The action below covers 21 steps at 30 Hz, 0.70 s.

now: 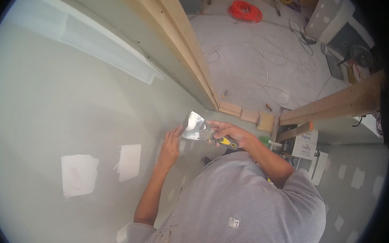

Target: The person is applying plaster or drywall compound to wall seams and screw holes using putty knives and a hawk.

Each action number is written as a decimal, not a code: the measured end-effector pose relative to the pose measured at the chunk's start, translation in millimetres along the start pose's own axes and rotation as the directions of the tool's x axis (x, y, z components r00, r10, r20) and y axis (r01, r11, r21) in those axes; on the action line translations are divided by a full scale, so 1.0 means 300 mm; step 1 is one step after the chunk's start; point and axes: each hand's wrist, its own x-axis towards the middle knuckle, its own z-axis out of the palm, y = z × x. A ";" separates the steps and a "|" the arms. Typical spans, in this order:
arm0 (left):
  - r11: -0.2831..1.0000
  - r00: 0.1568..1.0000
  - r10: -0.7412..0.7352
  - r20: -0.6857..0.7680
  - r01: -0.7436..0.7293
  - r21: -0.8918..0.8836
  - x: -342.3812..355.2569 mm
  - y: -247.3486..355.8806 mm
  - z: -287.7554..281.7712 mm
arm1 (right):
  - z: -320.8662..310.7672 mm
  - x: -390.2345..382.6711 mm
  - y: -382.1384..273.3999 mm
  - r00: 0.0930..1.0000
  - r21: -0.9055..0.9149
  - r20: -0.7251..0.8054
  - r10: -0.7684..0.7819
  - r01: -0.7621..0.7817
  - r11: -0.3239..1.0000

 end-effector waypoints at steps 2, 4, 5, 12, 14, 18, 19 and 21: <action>1.000 1.000 -0.012 -0.019 0.012 0.001 -0.025 -0.041 0.029 | 0.002 -0.003 -0.019 0.999 -0.038 0.049 -0.005 0.007 0.999; 0.991 0.996 -0.092 0.011 0.090 0.103 -0.092 -0.154 0.098 | 0.006 0.003 -0.045 0.998 -0.024 0.050 -0.025 0.026 0.999; 0.989 0.995 -0.094 -0.013 0.095 0.114 -0.144 -0.220 0.147 | 0.010 0.019 -0.067 0.997 -0.007 0.054 -0.046 0.046 0.999; 0.845 0.839 -0.516 0.172 0.532 -0.059 -0.396 -0.294 0.272 | 0.011 0.242 -0.154 0.779 -0.793 0.075 -0.622 0.424 0.436; 0.841 0.839 -0.519 0.166 0.535 -0.076 -0.469 -0.269 0.302 | 0.034 0.357 -0.210 0.532 -0.897 0.409 -0.742 0.384 -0.219; 0.820 0.813 -0.555 0.174 0.571 -0.052 -0.597 -0.236 0.338 | 0.118 0.576 -0.280 0.476 -0.857 0.515 -0.713 0.304 -0.416; 0.803 0.803 -0.565 0.187 0.588 -0.099 -0.628 -0.225 0.346 | 0.143 0.616 -0.292 0.427 -0.844 0.536 -0.729 0.271 -0.463; 0.788 0.794 -0.574 0.199 0.602 -0.129 -0.630 -0.206 0.325 | 0.184 0.668 -0.315 0.363 -0.834 0.552 -0.751 0.234 -0.500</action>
